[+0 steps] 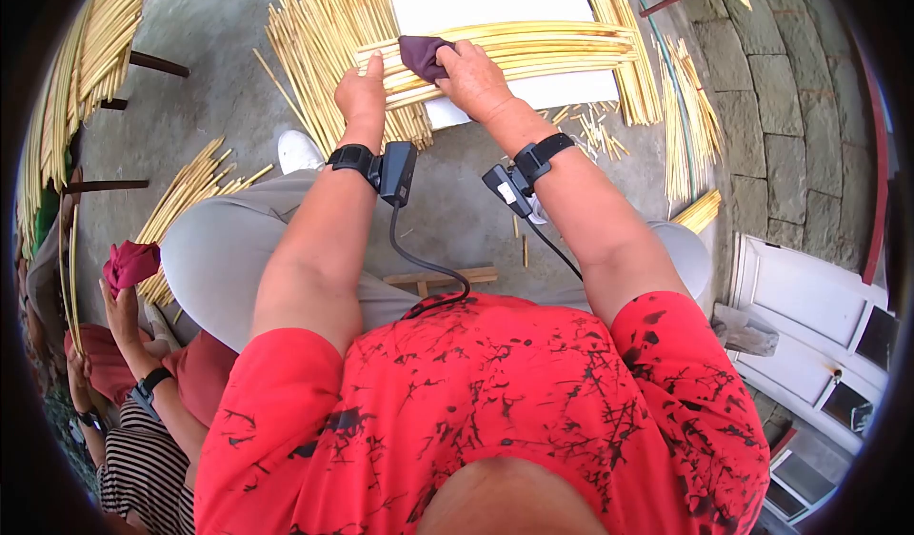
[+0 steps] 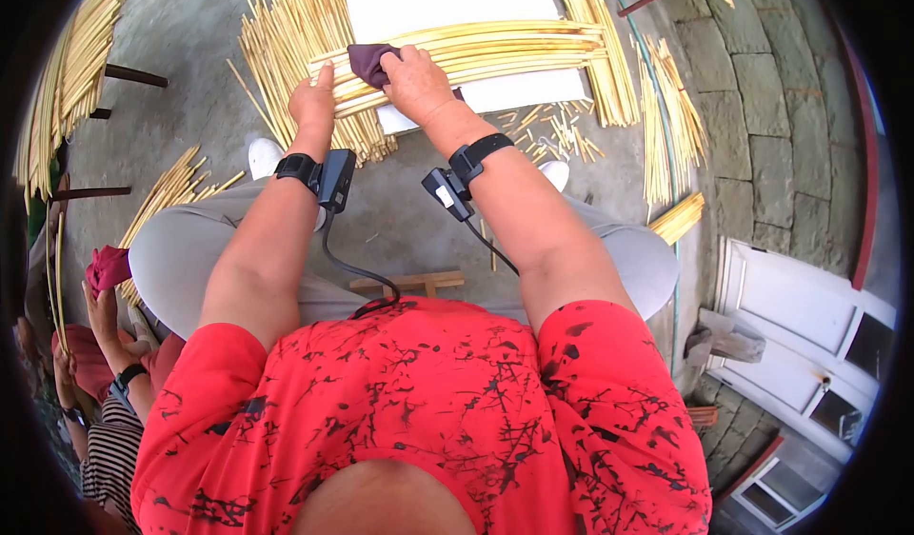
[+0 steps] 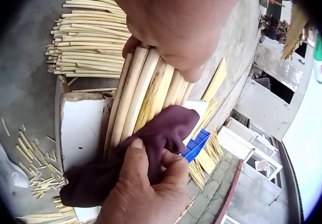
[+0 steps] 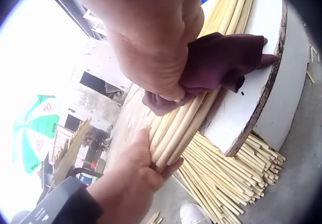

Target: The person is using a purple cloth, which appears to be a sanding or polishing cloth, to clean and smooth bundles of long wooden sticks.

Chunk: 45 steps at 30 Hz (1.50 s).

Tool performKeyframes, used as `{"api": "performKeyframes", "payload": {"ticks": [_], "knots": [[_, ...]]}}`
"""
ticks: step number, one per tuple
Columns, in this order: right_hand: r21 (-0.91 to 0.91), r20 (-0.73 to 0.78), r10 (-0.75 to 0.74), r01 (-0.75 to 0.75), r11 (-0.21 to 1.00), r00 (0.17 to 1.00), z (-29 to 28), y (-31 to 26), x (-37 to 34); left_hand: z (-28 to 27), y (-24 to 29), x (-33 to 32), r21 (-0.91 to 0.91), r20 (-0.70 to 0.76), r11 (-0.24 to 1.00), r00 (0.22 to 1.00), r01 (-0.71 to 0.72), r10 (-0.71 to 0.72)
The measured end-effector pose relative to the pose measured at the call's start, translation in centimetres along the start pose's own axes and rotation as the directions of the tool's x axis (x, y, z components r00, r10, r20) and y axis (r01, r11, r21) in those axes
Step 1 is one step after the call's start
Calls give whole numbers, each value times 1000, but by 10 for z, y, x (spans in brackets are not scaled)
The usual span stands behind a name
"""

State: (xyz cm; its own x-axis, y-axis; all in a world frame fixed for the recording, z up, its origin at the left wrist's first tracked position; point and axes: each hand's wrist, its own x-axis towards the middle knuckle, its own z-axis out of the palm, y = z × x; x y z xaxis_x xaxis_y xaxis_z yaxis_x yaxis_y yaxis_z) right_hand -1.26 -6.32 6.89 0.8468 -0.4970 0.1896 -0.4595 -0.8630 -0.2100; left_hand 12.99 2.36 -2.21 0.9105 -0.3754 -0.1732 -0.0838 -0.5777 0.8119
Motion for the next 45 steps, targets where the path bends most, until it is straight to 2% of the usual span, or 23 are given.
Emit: {"api": "performKeyframes", "payload": {"ticks": [3,5,8,9,12,15,16,18,19,21,25,27,29,31,33,34,38,40,42,43,45], "knots": [[-41,24,84,-83,996,996,-11,39,-7,-2,-2,-1,-30,49,1000,999,-8,10],[-70,7,68,-67,995,998,-13,47,-9,-10,11,-10,-63,51,998,999,10,-7],[-175,18,-46,48,983,999,-5,40,-5,-7,12,-11,-39,-1,999,1000,0,-1],[-177,20,-47,49,983,999,-3,31,-3,-7,12,-12,-25,-25,1000,1000,-4,3],[-122,56,-291,295,948,955,6,-4,7,-6,12,-9,10,-19,1000,1000,-15,15],[-133,86,-393,401,906,916,7,-11,14,-7,11,-9,-19,-7,1000,1000,-17,17],[-133,86,-395,403,905,915,4,-8,14,-7,11,-9,-12,-15,999,999,-37,37],[-174,193,-361,394,903,913,-10,3,13,-11,13,-11,-19,16,1000,1000,-9,10],[-178,199,-364,399,900,910,-13,16,9,-11,14,-12,-23,52,1000,999,13,-12],[-277,160,-246,283,918,956,-19,36,4,-11,15,-12,-47,58,999,998,16,-13],[-303,200,-247,300,905,948,-20,31,6,-9,14,-13,-44,52,999,999,13,-11],[-220,195,-385,423,879,902,-8,9,11,-5,12,-12,-43,34,999,999,12,-11],[-156,169,-446,471,868,879,5,-21,20,4,4,-6,60,9,998,1000,-14,13],[-134,167,-430,453,882,887,6,-28,21,-1,6,-7,86,-8,996,1000,-21,22],[-158,211,-383,418,895,899,-3,-23,18,-4,9,-9,37,-4,999,999,-39,39],[-159,214,-384,420,894,898,-6,-13,17,-5,9,-10,34,-4,999,999,-36,37],[-307,219,-222,284,908,950,-20,40,7,-4,9,-11,-19,9,999,999,-33,34],[-331,222,-196,263,906,955,-23,46,10,-5,9,-11,-33,14,999,999,-35,35],[-207,249,-143,196,958,958,-25,46,15,-5,9,-11,-19,35,1000,999,-25,26],[-208,250,-142,196,958,958,-23,37,18,-4,10,-12,-19,36,1000,999,-24,25],[-123,258,-119,155,980,959,-8,8,27,-2,10,-14,-40,-20,999,1000,-14,14]]}}
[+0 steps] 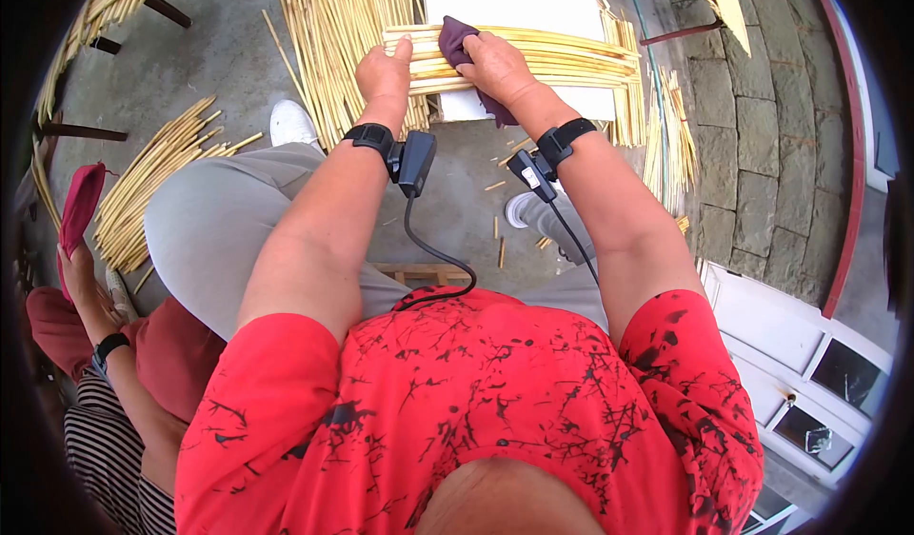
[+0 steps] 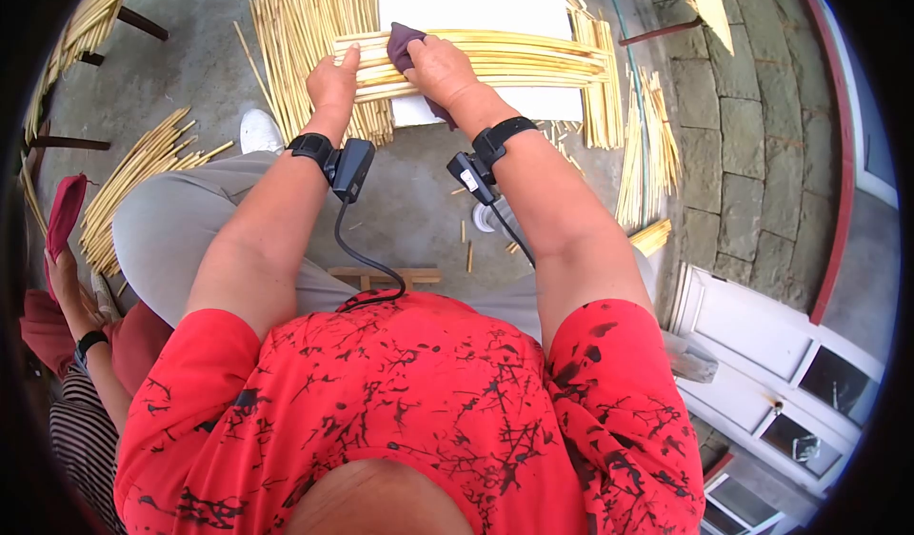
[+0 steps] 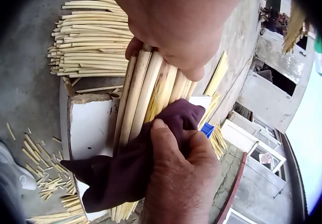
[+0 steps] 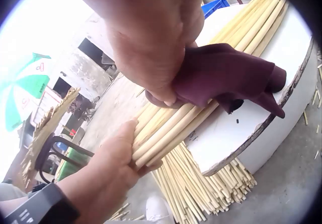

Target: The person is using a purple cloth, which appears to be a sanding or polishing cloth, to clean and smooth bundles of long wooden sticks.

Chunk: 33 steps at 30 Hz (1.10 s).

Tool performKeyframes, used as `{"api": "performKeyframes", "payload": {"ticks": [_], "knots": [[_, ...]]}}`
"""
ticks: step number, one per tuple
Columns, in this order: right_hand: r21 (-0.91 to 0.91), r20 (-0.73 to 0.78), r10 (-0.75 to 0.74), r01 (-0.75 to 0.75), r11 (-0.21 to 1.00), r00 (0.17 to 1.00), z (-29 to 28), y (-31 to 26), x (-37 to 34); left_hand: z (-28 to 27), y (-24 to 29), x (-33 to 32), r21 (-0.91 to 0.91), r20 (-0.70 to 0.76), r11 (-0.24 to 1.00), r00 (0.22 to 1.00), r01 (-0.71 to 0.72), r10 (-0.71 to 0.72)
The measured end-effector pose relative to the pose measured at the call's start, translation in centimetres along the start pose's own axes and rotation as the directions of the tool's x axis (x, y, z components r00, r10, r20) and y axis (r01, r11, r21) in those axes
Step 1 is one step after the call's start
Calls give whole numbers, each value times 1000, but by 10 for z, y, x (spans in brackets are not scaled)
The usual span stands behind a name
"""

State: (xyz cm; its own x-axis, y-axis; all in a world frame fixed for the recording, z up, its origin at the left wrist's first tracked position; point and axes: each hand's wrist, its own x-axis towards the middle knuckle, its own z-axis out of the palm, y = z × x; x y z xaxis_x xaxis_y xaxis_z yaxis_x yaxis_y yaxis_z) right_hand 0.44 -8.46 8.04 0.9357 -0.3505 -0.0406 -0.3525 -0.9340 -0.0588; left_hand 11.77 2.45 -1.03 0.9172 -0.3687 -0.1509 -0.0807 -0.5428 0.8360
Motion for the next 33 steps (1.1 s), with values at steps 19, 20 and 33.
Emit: {"api": "performKeyframes", "payload": {"ticks": [19,20,33], "knots": [[-102,-125,-212,200,975,969,8,-41,13,5,-5,8,131,28,991,1000,6,-10],[-104,-171,-175,159,982,969,14,-45,13,7,-8,12,159,36,987,999,18,-24],[208,-277,812,-792,573,514,16,161,-87,-3,-8,7,59,4,998,999,-35,35]]}}
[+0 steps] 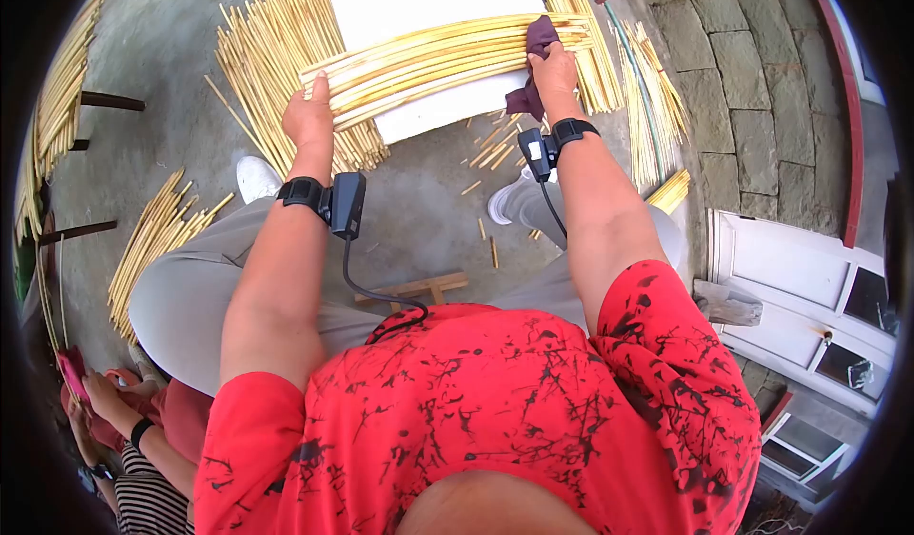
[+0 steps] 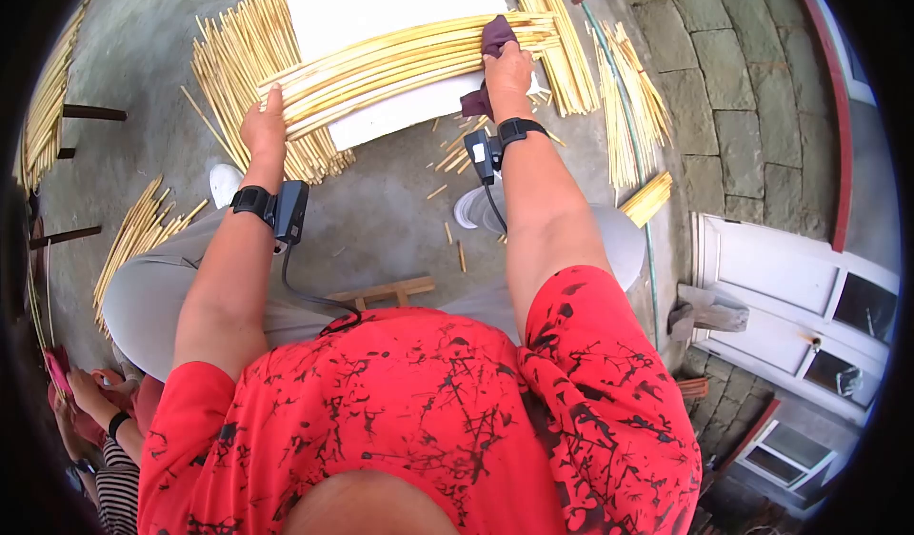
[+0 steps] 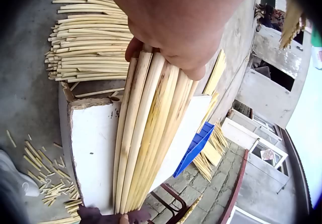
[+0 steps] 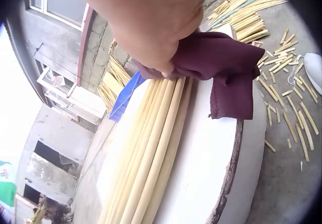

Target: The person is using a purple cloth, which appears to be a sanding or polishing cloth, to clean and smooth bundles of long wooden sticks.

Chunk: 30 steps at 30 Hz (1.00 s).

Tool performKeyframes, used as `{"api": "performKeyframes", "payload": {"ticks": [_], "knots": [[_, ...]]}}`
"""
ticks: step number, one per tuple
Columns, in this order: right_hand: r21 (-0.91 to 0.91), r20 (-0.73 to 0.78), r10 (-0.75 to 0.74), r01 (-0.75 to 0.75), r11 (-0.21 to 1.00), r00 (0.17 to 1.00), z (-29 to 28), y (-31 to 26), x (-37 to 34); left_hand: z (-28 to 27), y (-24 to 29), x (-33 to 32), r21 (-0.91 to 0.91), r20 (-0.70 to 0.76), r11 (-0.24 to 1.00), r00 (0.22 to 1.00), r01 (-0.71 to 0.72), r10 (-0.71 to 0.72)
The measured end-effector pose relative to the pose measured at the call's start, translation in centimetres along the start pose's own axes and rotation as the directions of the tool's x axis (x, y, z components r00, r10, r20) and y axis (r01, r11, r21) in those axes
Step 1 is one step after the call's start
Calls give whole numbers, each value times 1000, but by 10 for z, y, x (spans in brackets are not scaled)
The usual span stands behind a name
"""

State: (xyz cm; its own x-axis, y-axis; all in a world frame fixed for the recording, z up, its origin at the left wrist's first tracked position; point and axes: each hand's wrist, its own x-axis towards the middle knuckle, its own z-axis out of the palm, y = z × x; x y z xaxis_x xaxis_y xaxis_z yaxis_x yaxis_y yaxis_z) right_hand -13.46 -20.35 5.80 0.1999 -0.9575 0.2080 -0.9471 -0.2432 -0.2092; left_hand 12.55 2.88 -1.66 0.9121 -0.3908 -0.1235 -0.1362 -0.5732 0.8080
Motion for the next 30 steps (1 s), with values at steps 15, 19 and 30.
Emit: {"api": "performKeyframes", "payload": {"ticks": [15,19,30], "knots": [[634,666,-562,-769,82,490,-18,-130,-145,-7,4,3,-212,100,973,993,87,-67],[584,585,-638,-806,-97,500,-73,-98,-129,-1,-1,17,-378,273,888,948,263,-164],[691,509,-483,-673,-264,713,-178,-21,-104,-27,58,-50,526,534,330,606,-784,589]]}}
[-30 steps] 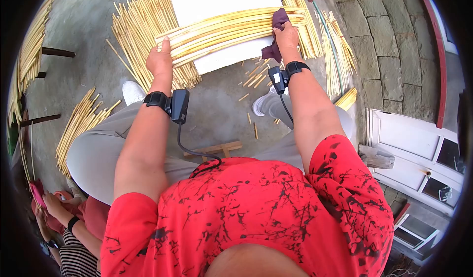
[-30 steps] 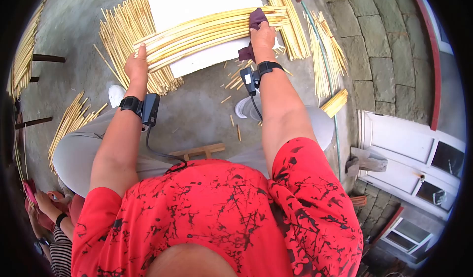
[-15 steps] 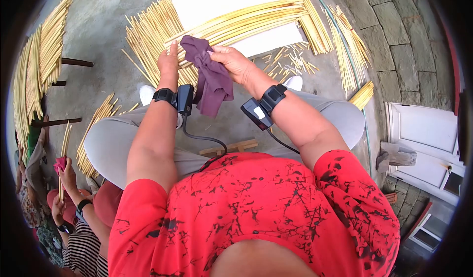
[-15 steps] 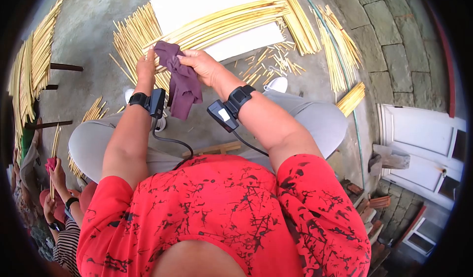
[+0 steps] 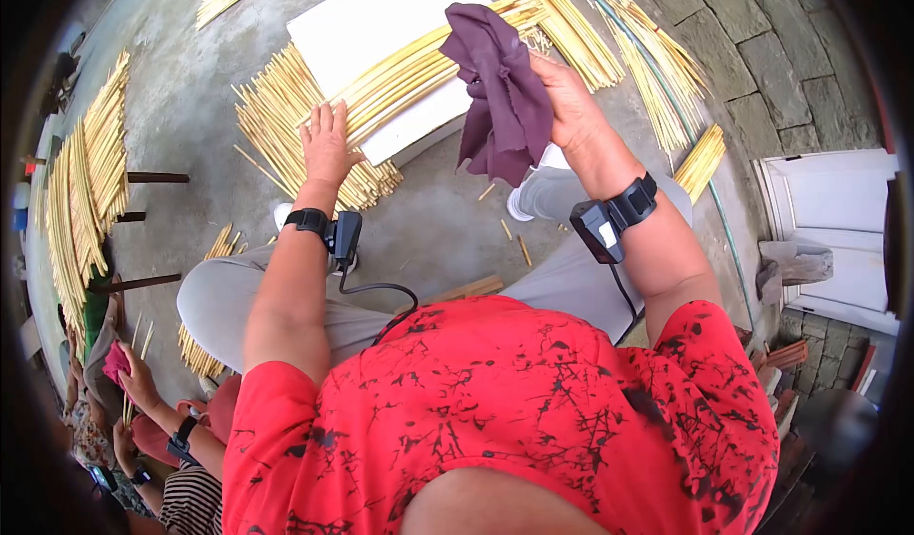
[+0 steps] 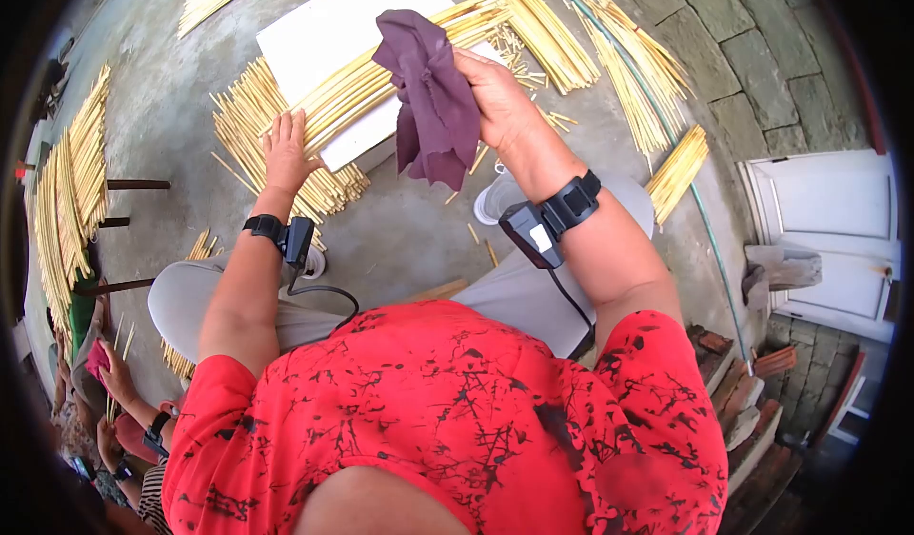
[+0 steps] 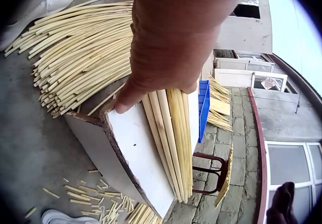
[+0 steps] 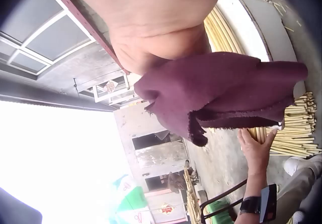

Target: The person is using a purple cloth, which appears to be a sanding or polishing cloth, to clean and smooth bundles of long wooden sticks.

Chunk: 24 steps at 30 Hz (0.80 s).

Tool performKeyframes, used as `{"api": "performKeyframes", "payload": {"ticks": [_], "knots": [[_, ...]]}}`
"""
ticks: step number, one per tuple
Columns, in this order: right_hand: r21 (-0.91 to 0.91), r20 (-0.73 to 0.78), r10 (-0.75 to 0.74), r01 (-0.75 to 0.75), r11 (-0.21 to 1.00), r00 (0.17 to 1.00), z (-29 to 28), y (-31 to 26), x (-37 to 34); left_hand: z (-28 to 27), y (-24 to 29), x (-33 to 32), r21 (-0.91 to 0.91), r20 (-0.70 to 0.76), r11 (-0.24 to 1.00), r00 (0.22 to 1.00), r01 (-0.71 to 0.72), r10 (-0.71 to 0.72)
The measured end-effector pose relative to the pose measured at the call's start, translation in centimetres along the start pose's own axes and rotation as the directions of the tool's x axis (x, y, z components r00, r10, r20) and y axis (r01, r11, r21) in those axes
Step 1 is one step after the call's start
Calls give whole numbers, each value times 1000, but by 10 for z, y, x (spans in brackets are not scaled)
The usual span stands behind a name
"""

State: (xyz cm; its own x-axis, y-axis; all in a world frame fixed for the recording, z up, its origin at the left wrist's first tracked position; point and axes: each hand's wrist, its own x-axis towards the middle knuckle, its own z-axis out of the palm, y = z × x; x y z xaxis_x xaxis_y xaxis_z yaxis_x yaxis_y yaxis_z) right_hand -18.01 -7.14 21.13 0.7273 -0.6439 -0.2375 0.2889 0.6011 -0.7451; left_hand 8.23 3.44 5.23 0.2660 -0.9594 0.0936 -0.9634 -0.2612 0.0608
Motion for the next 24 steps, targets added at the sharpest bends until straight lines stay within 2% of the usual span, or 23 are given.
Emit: {"api": "performKeyframes", "payload": {"ticks": [1,3,5,7,8,10,11,12,13,15,17,18,19,20,21,22,23,24], "knots": [[38,27,-36,35,999,999,-5,-9,-4,6,-5,1,14,8,1000,1000,1,-1],[98,-95,-163,173,980,982,-28,-21,-1,18,-16,9,-75,-63,997,998,-17,12],[193,-142,-269,294,936,952,-51,-32,6,13,-22,14,-98,-88,993,994,-70,62],[173,-296,-344,404,898,891,-55,-43,11,4,-30,22,-166,-103,977,988,-134,118],[180,-295,-351,412,893,889,-57,-46,10,-1,-34,27,-156,-107,978,986,-141,126],[164,-321,-376,442,882,869,-55,-53,5,-18,-38,33,-454,143,884,988,109,-48],[162,-320,-378,444,881,869,-52,-52,5,-15,-47,36,-456,141,884,989,108,-48],[152,-327,-375,440,885,867,-52,-51,4,-19,-53,39,-652,284,727,959,214,-27],[139,-335,-373,437,888,865,-53,-50,4,-21,-56,41,-786,410,519,912,335,31],[160,-342,-373,444,882,863,-57,-46,6,-27,-58,41,-759,449,539,893,365,27],[173,-342,-375,450,876,861,-68,-44,10,-37,-55,42,-769,547,444,832,460,86],[180,-352,-353,433,884,867,-77,-42,14,-17,-61,39,-792,403,488,915,367,-34],[185,-366,-329,415,891,871,-81,-40,17,-13,-61,38,-792,401,488,915,368,-40],[185,-366,-329,415,891,871,-87,-38,19,-7,-58,38,-630,256,748,965,208,-53],[162,-424,-342,442,882,839,-87,-36,24,-4,-58,35,-378,106,923,994,68,-30],[136,-486,-354,469,872,799,-87,-34,26,0,-56,35,-362,111,926,991,105,-69],[136,-486,-354,469,872,799,-90,-33,26,5,-50,34,-362,111,926,991,105,-69],[128,-498,-340,455,881,798,-90,-32,28,6,-37,25,-287,20,951,993,119,-119]]}}
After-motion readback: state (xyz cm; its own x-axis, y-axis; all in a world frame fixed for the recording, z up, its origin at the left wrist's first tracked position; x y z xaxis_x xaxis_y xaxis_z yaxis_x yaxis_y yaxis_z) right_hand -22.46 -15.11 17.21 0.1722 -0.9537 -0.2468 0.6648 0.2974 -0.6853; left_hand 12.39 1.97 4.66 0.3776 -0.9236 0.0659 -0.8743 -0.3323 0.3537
